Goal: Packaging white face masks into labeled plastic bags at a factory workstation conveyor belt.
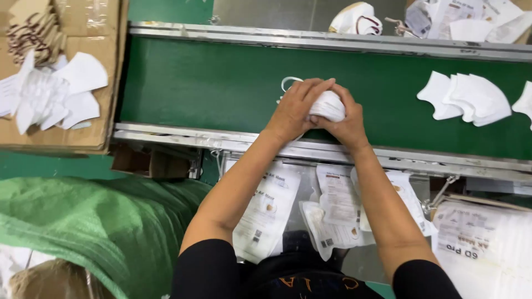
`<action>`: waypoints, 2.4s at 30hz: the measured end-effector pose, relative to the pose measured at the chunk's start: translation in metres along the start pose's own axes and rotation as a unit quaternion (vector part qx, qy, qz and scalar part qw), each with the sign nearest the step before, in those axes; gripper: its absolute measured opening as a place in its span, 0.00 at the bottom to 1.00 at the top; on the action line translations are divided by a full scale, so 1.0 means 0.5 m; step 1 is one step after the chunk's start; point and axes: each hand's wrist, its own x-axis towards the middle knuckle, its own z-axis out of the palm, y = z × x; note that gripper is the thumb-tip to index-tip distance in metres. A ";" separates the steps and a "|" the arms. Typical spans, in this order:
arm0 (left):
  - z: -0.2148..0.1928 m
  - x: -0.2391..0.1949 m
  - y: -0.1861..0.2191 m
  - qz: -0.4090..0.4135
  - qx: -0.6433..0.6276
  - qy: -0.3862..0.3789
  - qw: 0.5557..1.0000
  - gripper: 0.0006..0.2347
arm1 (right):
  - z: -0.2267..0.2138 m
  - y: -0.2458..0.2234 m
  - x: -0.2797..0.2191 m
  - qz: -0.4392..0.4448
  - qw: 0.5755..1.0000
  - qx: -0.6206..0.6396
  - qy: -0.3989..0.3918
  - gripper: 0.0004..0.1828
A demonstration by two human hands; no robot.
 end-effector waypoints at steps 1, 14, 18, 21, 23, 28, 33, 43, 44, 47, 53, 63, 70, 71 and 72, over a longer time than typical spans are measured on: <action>0.002 -0.020 -0.008 -0.004 0.002 -0.002 1.000 0.44 | 0.010 -0.003 -0.003 0.002 1.000 0.004 -0.003 0.41; -0.118 -0.350 0.107 -0.260 -0.065 0.042 0.963 0.13 | -0.053 -0.040 -0.133 0.214 0.877 0.429 -0.021 0.37; -0.015 -0.513 0.107 -0.197 0.029 0.005 0.980 0.04 | -0.022 0.042 -0.217 0.240 0.755 0.610 0.001 0.38; -0.016 -0.520 0.091 -0.144 0.021 -0.014 0.989 0.03 | -0.023 0.081 -0.251 0.230 0.795 0.559 0.050 0.34; -0.046 -0.503 0.111 -0.124 0.021 -0.013 0.992 0.03 | -0.061 -0.003 -0.256 0.227 0.883 0.408 0.042 0.33; -0.127 -0.374 0.249 0.035 0.004 0.053 0.998 0.08 | -0.068 -0.099 -0.272 0.102 0.991 -0.087 -0.021 0.27; -0.099 -0.376 0.276 0.085 0.014 0.006 0.996 0.17 | -0.011 -0.219 -0.338 0.192 0.965 0.082 -0.158 0.34; -0.114 -0.362 0.315 0.022 0.107 -0.105 0.988 0.09 | -0.039 -0.126 -0.355 0.126 0.977 0.085 -0.147 0.33; -0.136 -0.344 0.338 0.027 0.016 -0.112 0.993 0.08 | -0.046 -0.123 -0.352 0.085 0.981 0.075 -0.156 0.35; -0.172 -0.307 0.352 0.010 -0.111 -0.102 0.989 0.07 | -0.095 -0.131 -0.334 0.084 0.985 0.086 -0.127 0.34; -0.134 -0.306 0.275 -0.047 -0.045 -0.093 0.993 0.05 | -0.205 -0.332 -0.339 -0.185 0.976 0.012 -0.117 0.19; -0.136 -0.285 0.325 0.120 -0.157 -0.099 0.975 0.07 | -0.185 -0.087 -0.296 0.165 0.929 0.199 -0.265 0.30; -0.078 -0.312 0.333 0.035 -0.093 -0.085 0.991 0.07 | -0.086 -0.235 -0.261 -0.083 0.955 -0.227 -0.170 0.26; -0.089 -0.310 0.338 0.050 -0.066 -0.026 0.996 0.07 | -0.091 -0.251 -0.245 -0.031 0.965 -0.177 -0.189 0.28; -0.100 -0.309 0.343 0.065 -0.039 0.032 0.997 0.06 | -0.096 -0.268 -0.230 0.021 0.970 -0.126 -0.209 0.29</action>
